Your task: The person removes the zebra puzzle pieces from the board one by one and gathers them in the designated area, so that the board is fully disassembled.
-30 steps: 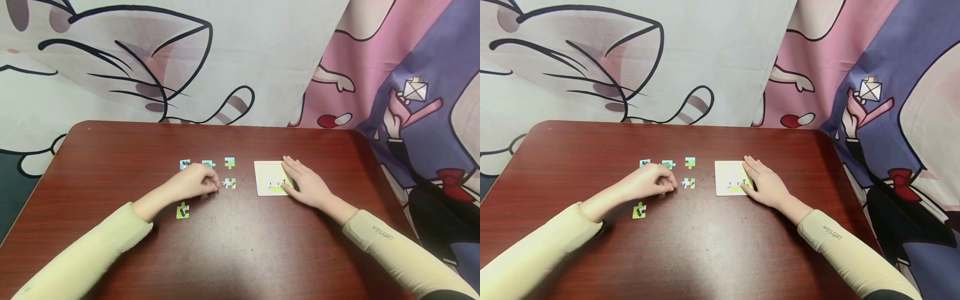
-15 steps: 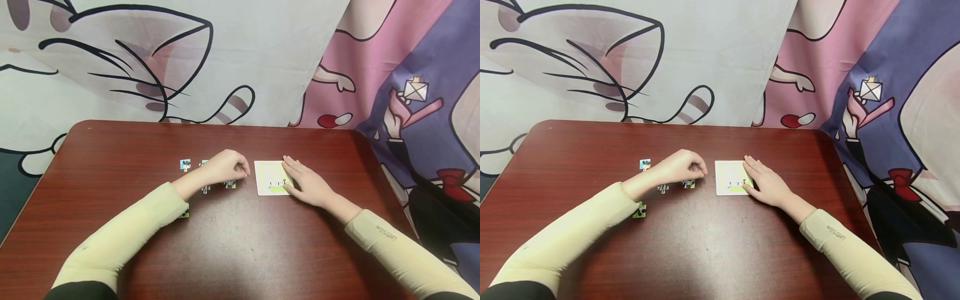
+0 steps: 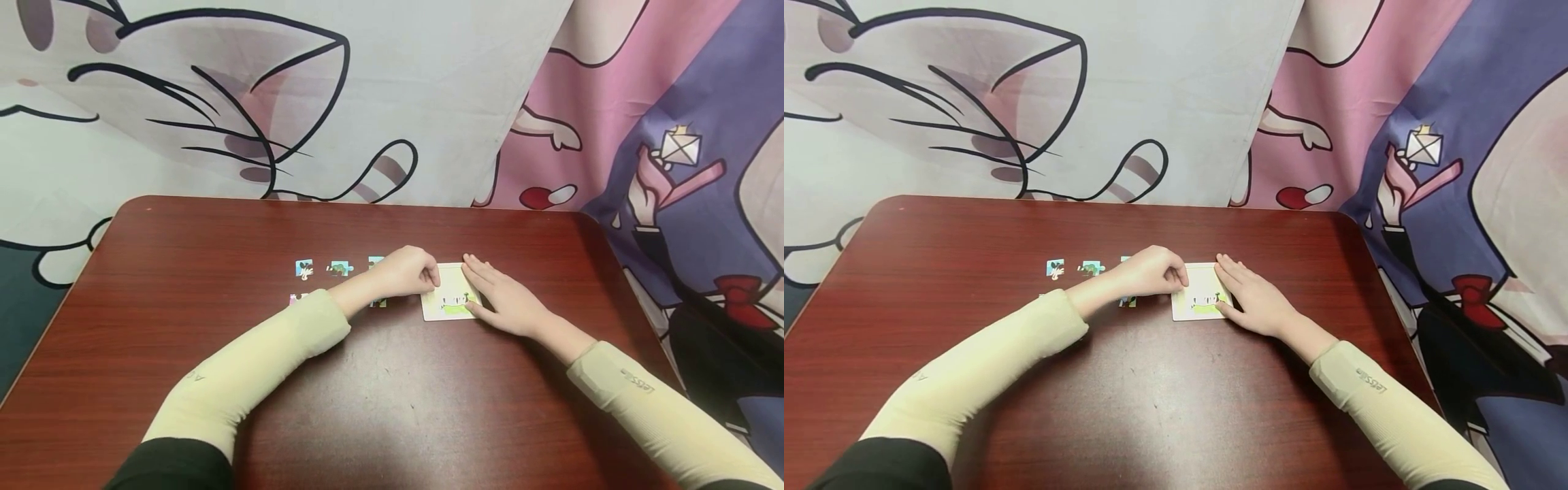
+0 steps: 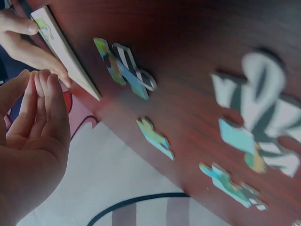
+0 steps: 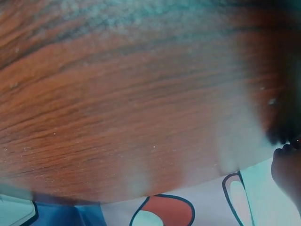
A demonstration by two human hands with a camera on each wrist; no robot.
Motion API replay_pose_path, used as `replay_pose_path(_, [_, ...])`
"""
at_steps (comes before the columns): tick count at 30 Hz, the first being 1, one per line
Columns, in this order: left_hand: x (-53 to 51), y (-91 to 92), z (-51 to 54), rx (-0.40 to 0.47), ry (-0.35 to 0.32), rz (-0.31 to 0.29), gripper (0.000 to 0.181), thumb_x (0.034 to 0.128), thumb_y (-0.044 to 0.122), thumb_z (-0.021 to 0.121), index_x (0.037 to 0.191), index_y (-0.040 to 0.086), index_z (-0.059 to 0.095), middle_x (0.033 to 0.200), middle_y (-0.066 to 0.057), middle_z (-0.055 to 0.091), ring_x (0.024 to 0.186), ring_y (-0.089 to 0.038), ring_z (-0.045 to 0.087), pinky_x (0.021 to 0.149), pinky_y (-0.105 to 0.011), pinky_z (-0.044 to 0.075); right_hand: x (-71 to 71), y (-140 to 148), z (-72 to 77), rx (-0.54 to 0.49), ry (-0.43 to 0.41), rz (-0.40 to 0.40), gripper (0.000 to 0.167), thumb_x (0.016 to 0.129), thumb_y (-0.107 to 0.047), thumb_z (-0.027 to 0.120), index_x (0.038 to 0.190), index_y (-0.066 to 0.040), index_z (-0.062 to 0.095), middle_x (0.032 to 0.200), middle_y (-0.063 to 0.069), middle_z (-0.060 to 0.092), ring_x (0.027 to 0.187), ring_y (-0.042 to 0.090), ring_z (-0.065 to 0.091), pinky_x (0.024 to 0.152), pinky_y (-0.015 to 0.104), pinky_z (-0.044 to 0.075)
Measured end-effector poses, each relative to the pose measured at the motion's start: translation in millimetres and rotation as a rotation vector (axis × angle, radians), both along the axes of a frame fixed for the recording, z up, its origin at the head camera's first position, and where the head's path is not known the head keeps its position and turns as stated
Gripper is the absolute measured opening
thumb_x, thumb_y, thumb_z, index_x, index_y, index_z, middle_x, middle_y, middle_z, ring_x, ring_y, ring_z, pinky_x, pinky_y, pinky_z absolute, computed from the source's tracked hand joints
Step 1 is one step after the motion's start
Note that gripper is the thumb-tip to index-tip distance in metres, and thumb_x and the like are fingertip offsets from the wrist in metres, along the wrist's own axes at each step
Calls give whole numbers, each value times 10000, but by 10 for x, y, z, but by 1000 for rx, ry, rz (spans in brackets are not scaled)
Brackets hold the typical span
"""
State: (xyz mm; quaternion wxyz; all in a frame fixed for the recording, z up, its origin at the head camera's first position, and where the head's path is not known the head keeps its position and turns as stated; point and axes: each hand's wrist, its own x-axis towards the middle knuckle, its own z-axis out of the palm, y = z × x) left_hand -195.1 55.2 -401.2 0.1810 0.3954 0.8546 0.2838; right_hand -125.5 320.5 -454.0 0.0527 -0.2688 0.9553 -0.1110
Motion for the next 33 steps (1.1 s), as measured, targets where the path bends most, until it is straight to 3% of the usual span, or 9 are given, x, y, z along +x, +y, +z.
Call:
replay_pose_path(16, [42, 307, -152, -96, -40, 2, 90, 894, 60, 765, 967, 92, 806, 911, -22, 787, 792, -62, 642, 733, -174, 489, -7, 52, -3, -32, -38, 11, 780, 1005, -290, 662, 1630, 36, 328, 1749, 196, 253, 1624, 369, 271, 1311, 539, 258])
replay_pose_path(33, [143, 355, -227, -133, -16, -13, 149, 851, 149, 886, 946, 114, 775, 857, 31, 715, 779, -58, 596, 716, -193, 461, -3, 63, -31, -41, -20, 26, 765, 1013, -288, 649, 1620, 55, 335, 1744, 212, 257, 1618, 387, 277, 1310, 540, 262])
